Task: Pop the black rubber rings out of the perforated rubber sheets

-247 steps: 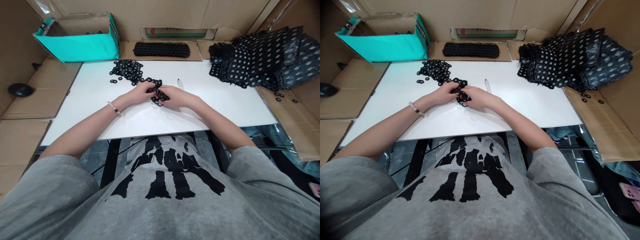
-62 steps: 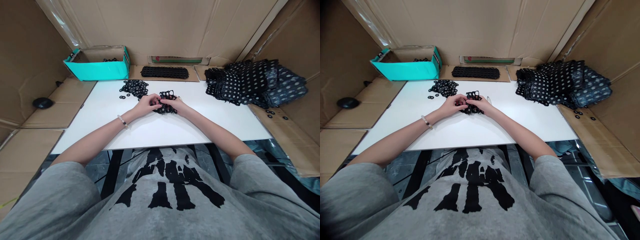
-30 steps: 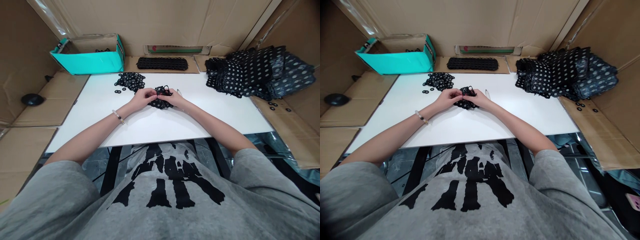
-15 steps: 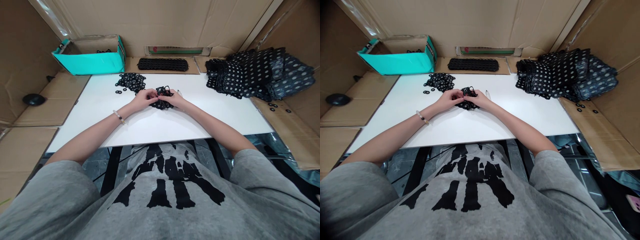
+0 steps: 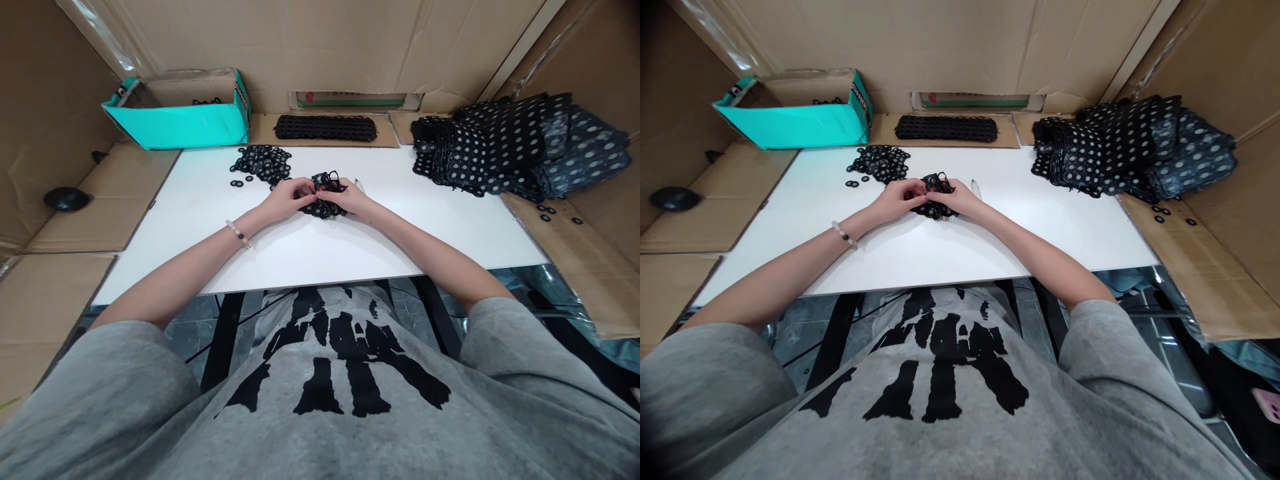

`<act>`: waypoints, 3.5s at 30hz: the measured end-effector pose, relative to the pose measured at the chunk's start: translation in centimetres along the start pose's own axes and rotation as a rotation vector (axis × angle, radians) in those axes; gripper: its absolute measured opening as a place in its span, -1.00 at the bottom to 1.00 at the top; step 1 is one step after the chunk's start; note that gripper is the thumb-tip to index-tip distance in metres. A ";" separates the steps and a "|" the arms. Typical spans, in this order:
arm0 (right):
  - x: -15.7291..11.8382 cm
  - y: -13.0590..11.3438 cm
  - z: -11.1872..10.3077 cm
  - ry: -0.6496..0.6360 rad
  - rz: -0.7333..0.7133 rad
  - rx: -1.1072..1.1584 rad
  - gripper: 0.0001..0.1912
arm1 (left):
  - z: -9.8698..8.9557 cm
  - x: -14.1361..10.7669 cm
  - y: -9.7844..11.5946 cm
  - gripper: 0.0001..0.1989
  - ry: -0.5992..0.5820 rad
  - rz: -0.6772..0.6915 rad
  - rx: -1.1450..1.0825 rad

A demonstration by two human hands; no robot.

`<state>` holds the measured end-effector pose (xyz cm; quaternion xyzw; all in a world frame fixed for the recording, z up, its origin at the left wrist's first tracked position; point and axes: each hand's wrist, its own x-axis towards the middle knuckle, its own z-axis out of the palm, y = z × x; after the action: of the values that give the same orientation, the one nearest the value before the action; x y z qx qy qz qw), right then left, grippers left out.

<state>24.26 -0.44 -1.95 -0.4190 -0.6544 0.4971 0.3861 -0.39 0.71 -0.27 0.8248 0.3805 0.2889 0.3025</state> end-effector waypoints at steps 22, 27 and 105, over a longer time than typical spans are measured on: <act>-0.2 -0.2 -0.2 -0.005 -0.087 -0.174 -0.59 | -0.1 -0.1 0.4 -0.76 -0.025 0.083 0.078; -0.6 -0.8 -0.3 -0.016 -0.058 -0.196 -0.60 | -0.1 0.0 0.3 -0.77 -0.027 0.065 0.090; -0.7 -1.1 -0.5 -0.009 -0.091 -0.272 -0.46 | 0.5 0.2 0.2 -0.85 0.007 0.056 0.084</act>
<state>24.77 -1.10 -0.85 -0.4352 -0.7358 0.3875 0.3449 0.19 0.61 -0.43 0.8460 0.3703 0.2839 0.2579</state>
